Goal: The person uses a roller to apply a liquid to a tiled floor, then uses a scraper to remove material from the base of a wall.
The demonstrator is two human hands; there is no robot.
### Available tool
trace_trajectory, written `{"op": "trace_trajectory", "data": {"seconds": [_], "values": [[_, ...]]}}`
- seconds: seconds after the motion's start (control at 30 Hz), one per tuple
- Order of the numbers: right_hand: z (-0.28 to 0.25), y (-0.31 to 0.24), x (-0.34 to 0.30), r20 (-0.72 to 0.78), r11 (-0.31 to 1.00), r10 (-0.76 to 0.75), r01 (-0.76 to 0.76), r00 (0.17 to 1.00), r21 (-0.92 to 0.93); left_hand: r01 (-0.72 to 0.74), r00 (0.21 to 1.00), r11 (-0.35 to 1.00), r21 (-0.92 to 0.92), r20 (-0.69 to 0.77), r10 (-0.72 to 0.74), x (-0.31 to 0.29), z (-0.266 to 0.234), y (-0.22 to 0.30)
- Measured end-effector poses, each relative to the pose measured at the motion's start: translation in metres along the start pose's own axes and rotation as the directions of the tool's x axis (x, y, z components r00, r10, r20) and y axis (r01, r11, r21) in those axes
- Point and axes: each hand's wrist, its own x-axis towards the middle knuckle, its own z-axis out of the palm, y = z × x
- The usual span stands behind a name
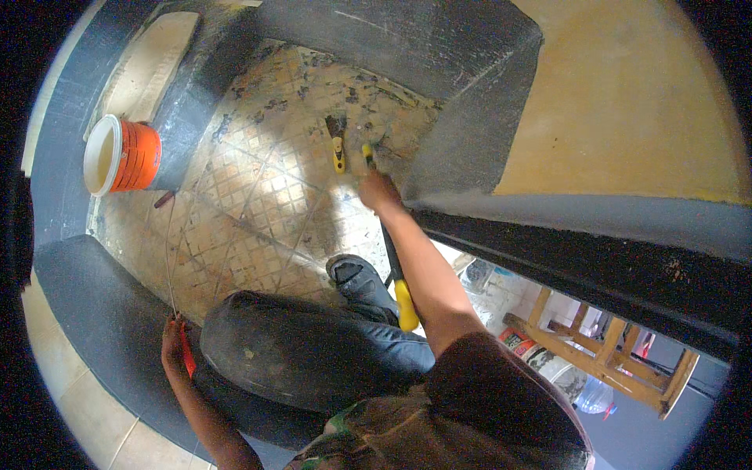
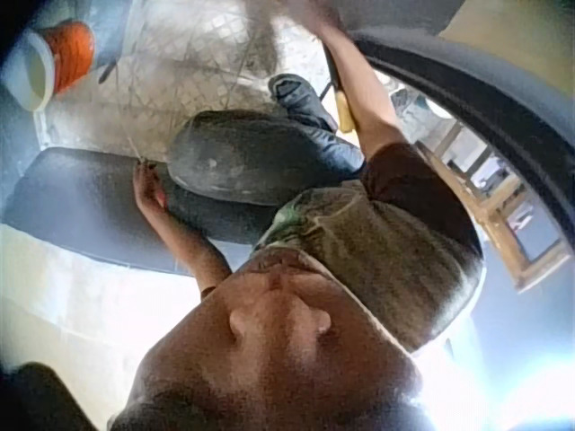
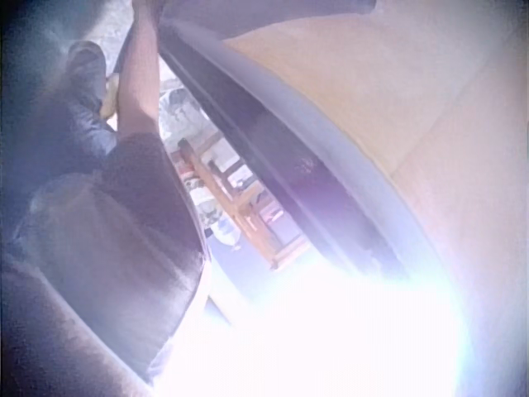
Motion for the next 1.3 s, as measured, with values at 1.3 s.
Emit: {"op": "trace_trajectory", "data": {"seconds": [1.3], "values": [[0.019, 0.047, -0.015, 0.109, 0.935, -0.183, 0.208, 0.977, -0.289, 0.055, 0.944, 0.992, 0.112, 0.318, -0.088, -0.120, 0.145, -0.117]]}}
